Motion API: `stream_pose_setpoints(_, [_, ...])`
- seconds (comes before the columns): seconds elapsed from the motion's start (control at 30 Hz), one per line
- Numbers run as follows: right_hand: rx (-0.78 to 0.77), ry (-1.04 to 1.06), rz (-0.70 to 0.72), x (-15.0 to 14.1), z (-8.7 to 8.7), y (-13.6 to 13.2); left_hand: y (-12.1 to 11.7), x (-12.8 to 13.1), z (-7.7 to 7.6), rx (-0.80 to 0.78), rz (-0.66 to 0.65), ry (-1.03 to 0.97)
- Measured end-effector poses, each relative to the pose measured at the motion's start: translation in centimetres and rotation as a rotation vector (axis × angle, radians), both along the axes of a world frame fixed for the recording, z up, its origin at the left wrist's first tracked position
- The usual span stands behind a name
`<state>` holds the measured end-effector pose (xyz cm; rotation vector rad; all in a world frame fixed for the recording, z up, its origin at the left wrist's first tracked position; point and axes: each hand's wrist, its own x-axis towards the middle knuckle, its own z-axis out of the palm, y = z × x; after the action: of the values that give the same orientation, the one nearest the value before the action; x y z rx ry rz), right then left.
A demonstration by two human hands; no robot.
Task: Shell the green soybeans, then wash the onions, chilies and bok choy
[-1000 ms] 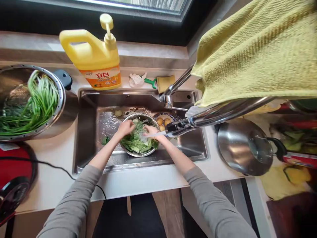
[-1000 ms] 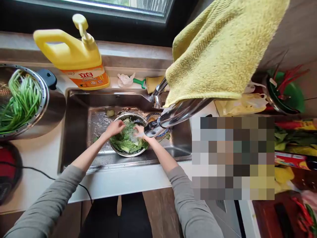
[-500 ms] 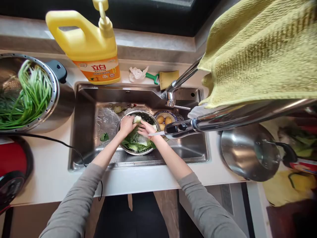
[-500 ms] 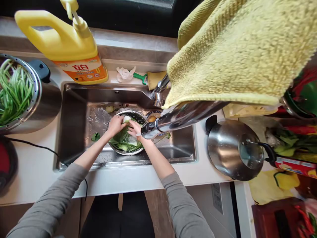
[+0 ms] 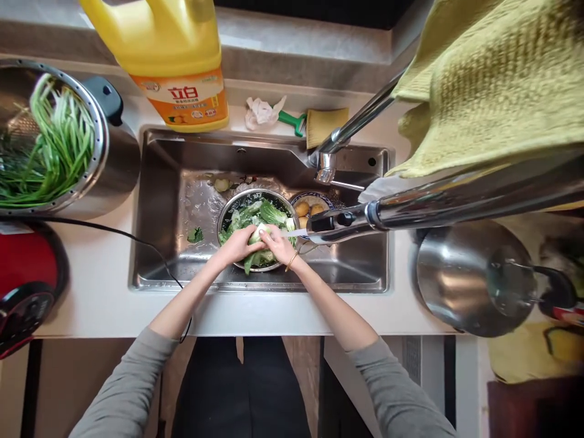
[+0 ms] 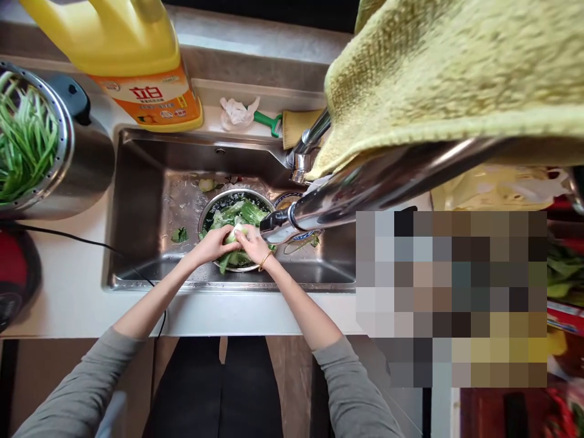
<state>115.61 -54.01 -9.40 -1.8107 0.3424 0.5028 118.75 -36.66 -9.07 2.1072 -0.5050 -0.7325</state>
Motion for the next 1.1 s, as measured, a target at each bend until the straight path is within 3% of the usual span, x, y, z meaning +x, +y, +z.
stream_pose_setpoints(0.07, [0.014,-0.029,0.004,0.2,-0.2,-0.1,0.1,-0.1,0.0,-0.098,0.0,0.101])
stream_pose_setpoints(0.17, [0.181,0.047,-0.015,0.3,-0.3,0.0,0.1,-0.2,-0.5,-0.198,0.048,0.17])
stream_pose_setpoints(0.37, [0.311,0.093,0.05,0.0,0.2,0.0,0.1,-0.1,-0.7,-0.09,0.013,0.055])
stream_pose_setpoints(0.5, [0.291,0.092,0.09,0.0,0.1,0.0,0.5,-0.3,0.3,0.079,-0.076,-0.029])
stream_pose_setpoints(0.7, [0.081,-0.108,0.195,0.8,-0.6,0.1,0.6,-0.2,1.9,0.26,-0.247,-0.118])
stream_pose_setpoints(0.83, [0.076,-0.047,0.265,1.9,-0.8,0.3,0.7,0.4,2.7,0.38,-0.32,-0.109])
stream_pose_setpoints(0.97, [0.113,0.13,0.294,2.4,-0.6,1.0,1.2,1.3,3.2,0.359,-0.415,-0.068])
stream_pose_setpoints(1.1, [0.114,0.182,0.389,2.8,-0.2,1.2,1.7,2.1,3.5,0.232,-0.466,0.03])
